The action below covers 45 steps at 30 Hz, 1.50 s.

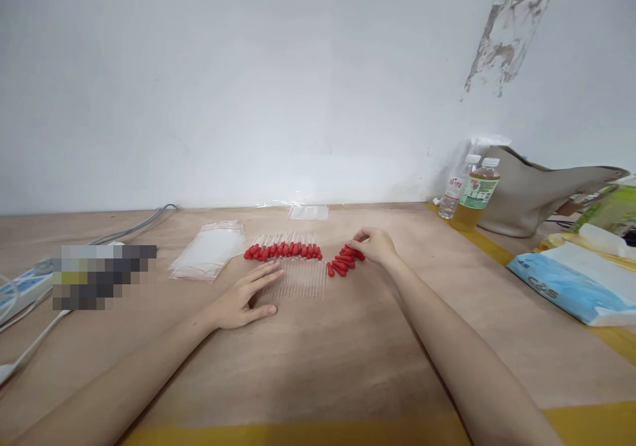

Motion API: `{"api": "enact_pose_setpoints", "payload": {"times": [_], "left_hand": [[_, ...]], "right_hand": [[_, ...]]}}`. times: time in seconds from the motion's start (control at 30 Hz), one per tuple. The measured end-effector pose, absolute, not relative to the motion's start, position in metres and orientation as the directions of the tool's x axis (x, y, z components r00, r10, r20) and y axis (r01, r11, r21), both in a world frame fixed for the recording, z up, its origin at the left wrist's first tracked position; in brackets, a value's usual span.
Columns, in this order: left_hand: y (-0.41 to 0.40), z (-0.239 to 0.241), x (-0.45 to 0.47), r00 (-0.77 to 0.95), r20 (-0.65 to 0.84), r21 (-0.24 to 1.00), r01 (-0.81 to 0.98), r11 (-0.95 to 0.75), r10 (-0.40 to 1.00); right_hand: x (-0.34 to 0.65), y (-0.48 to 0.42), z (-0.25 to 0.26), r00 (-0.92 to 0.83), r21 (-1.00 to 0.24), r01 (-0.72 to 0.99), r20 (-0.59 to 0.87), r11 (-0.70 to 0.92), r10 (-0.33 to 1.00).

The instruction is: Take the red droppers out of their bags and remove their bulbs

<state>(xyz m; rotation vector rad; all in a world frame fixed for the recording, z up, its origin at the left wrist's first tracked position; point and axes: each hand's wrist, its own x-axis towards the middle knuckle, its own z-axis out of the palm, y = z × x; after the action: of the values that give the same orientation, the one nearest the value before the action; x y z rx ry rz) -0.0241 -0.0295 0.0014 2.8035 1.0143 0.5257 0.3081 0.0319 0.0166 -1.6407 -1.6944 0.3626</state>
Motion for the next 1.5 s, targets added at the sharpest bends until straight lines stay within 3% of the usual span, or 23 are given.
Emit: {"api": "enact_pose_setpoints", "payload": {"times": [0.17, 0.5, 0.57, 0.73, 0.93, 1.2, 1.5], "left_hand": [[-0.035, -0.003, -0.026, 0.645, 0.301, 0.257, 0.655, -0.711, 0.703], [-0.041, -0.007, -0.019, 0.606, 0.408, 0.283, 0.627, -0.726, 0.683], [-0.041, -0.006, -0.019, 0.609, 0.414, 0.289, 0.617, -0.732, 0.677], [-0.040, -0.001, -0.023, 0.619, 0.406, 0.304, 0.603, -0.738, 0.673], [-0.034, -0.002, -0.026, 0.588, 0.422, 0.303, 0.626, -0.718, 0.691], [-0.032, -0.004, -0.024, 0.600, 0.418, 0.287, 0.625, -0.726, 0.682], [-0.034, -0.003, -0.023, 0.596, 0.435, 0.283, 0.621, -0.731, 0.675]], "right_hand": [[0.313, 0.037, 0.016, 0.178, -0.683, 0.723, 0.328, 0.103, 0.928], [0.309, 0.034, 0.023, 0.219, -0.657, 0.750, 0.359, 0.078, 0.907], [0.296, 0.028, 0.032, 0.186, -0.607, 0.790, 0.377, 0.090, 0.907], [0.246, 0.023, 0.050, -0.033, -0.223, 0.970, 0.264, 0.094, 0.964], [0.209, 0.037, 0.042, -0.038, -0.109, 0.993, 0.117, 0.051, 0.992], [0.203, 0.033, 0.037, -0.077, -0.086, 0.992, 0.132, 0.089, 0.988], [0.209, 0.016, 0.044, -0.013, -0.199, 0.977, 0.292, 0.074, 0.956]]}}
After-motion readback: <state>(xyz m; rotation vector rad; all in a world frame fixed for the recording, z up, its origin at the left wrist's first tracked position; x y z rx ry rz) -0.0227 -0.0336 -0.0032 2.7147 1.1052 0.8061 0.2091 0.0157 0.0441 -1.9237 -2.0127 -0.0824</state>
